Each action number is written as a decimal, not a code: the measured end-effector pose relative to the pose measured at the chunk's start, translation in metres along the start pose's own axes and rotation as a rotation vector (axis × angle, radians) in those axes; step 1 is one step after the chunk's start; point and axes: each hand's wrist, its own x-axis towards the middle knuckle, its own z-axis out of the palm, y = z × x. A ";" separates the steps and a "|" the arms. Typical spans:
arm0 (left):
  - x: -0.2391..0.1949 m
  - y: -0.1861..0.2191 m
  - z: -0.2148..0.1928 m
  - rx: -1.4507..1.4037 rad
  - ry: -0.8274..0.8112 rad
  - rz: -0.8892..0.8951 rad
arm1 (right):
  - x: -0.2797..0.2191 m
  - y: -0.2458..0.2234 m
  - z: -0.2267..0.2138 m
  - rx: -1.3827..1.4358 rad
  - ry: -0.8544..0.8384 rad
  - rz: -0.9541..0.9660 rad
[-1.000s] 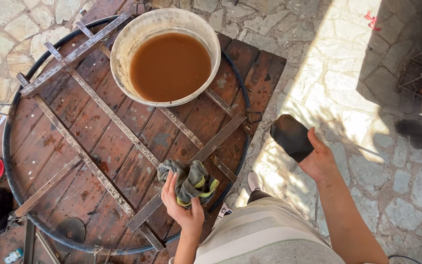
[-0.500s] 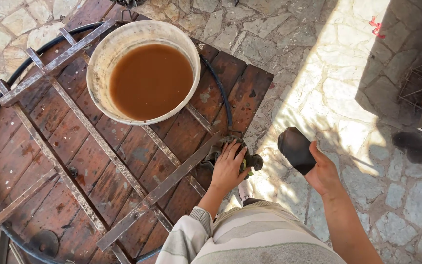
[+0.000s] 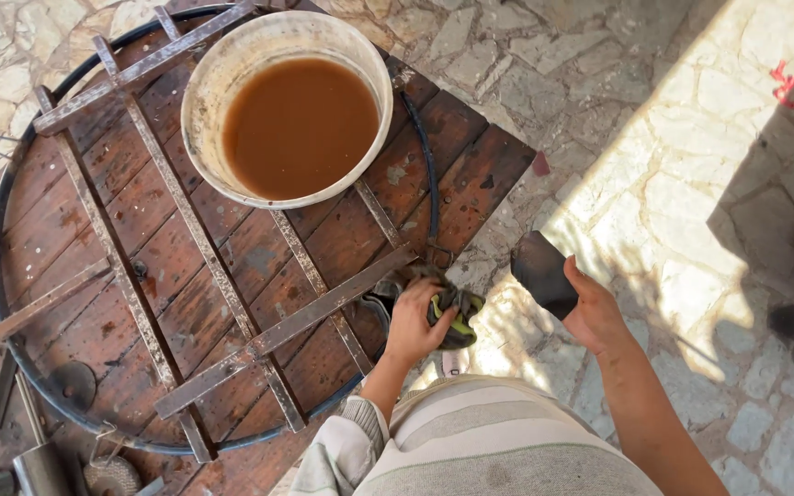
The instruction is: Cleaning and treating a circular metal frame with a cloth and liquid solution on a workbench
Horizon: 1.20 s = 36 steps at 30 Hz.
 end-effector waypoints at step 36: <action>-0.296 -0.022 -0.170 -0.871 1.883 -0.888 | 0.338 -0.033 0.338 -2.140 0.001 -0.644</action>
